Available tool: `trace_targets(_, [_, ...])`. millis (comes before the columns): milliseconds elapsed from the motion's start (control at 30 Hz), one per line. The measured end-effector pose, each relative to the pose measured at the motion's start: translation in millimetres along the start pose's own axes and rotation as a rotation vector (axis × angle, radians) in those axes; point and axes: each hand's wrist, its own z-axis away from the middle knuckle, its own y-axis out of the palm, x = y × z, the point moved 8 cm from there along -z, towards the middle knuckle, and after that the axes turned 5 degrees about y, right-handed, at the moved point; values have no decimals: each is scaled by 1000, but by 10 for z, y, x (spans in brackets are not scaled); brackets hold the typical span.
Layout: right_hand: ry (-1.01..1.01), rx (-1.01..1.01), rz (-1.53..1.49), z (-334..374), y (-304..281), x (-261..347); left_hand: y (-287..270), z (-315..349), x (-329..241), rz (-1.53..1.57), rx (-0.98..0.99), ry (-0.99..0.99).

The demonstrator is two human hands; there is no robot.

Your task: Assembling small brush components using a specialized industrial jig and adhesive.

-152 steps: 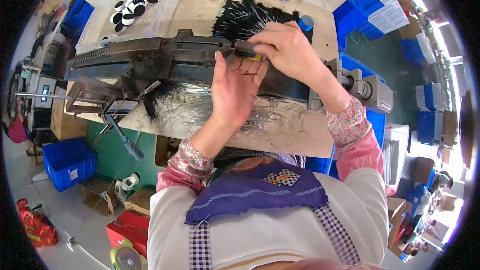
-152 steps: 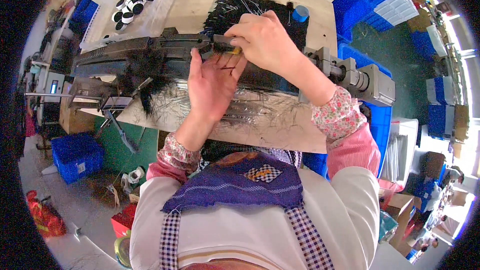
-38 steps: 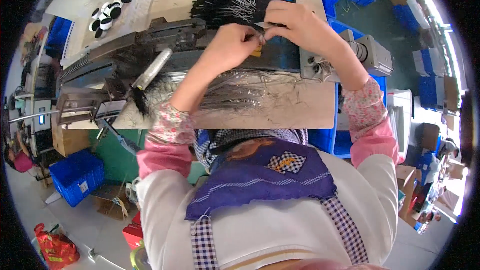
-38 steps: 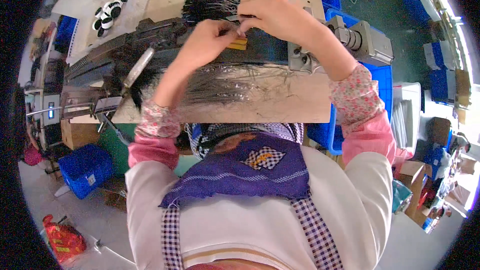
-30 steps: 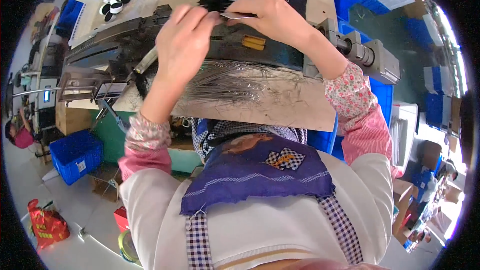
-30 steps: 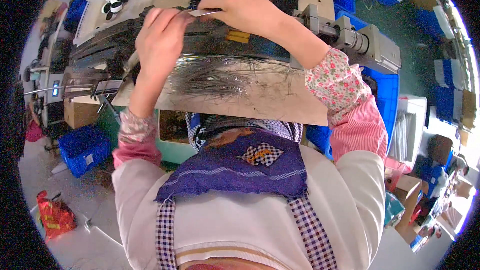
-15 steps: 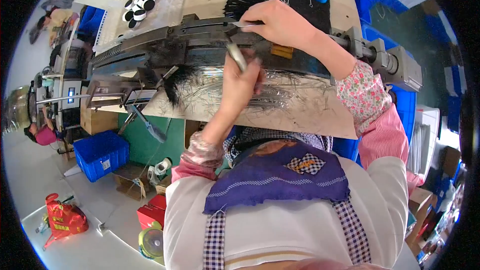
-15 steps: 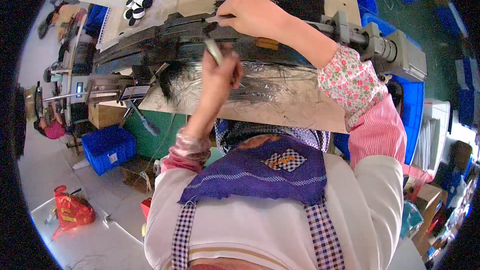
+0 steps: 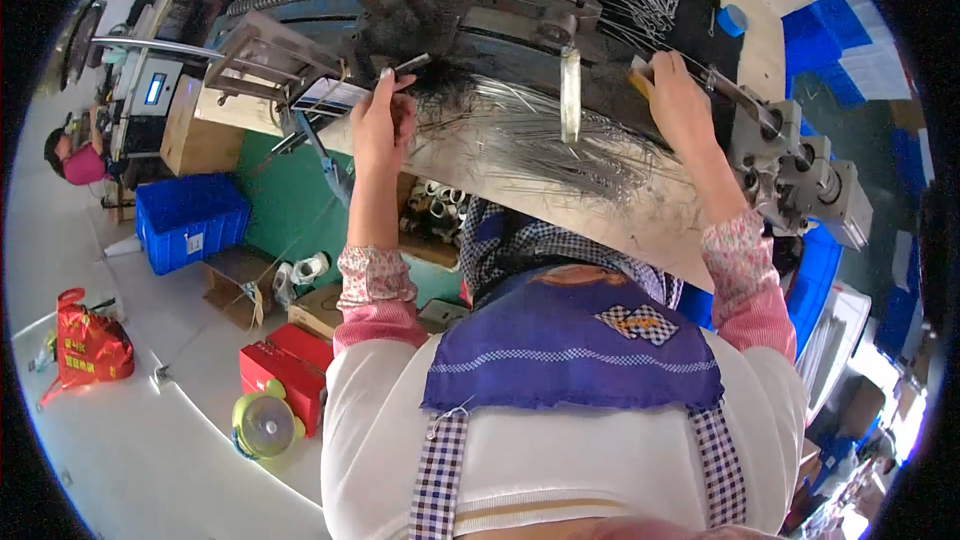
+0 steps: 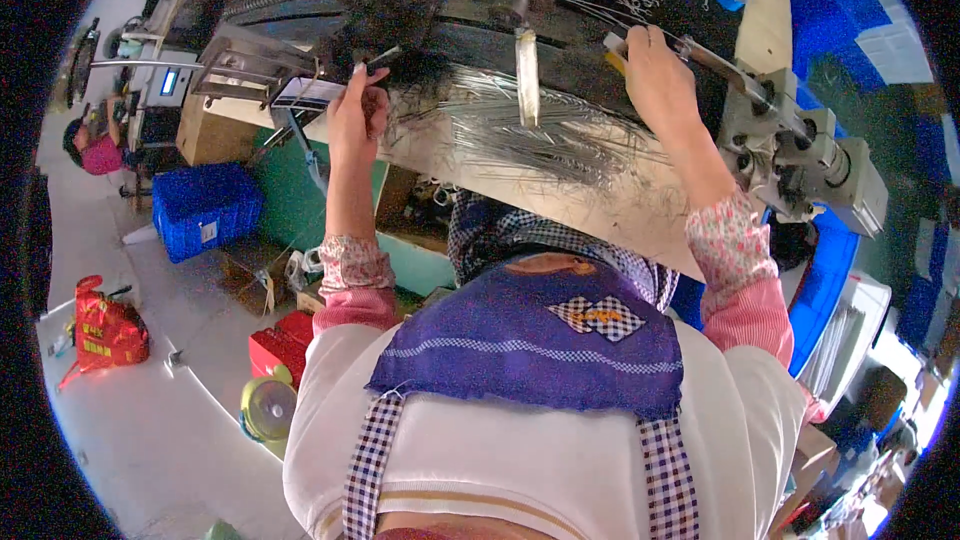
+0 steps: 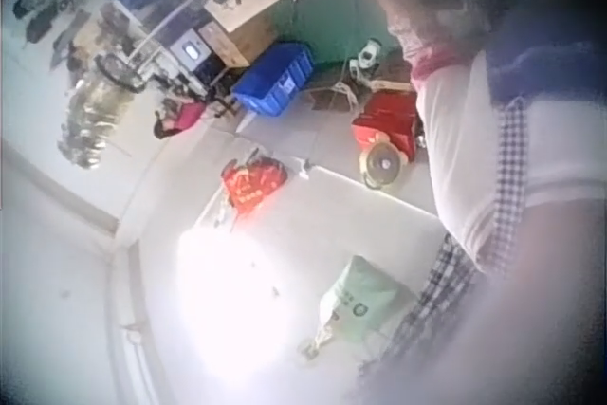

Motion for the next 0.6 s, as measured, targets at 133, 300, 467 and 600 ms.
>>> trace_targets(133, [-43, 5, -29, 105, -105, -102, 59, -70, 167, 189, -46, 60])
trace_targets(300, [-30, 130, -347, 639, -792, -75, 933, 519, -339, 251, 115, 479])
trace_targets(467, [24, 314, -340, 737, -1001, -136, 2754, 1211, -306, 248, 1023, -208])
trace_targets(600, [-20, 356, -430, 868, -1108, -258, 2794, 1022, 25, 305, 821, -429])
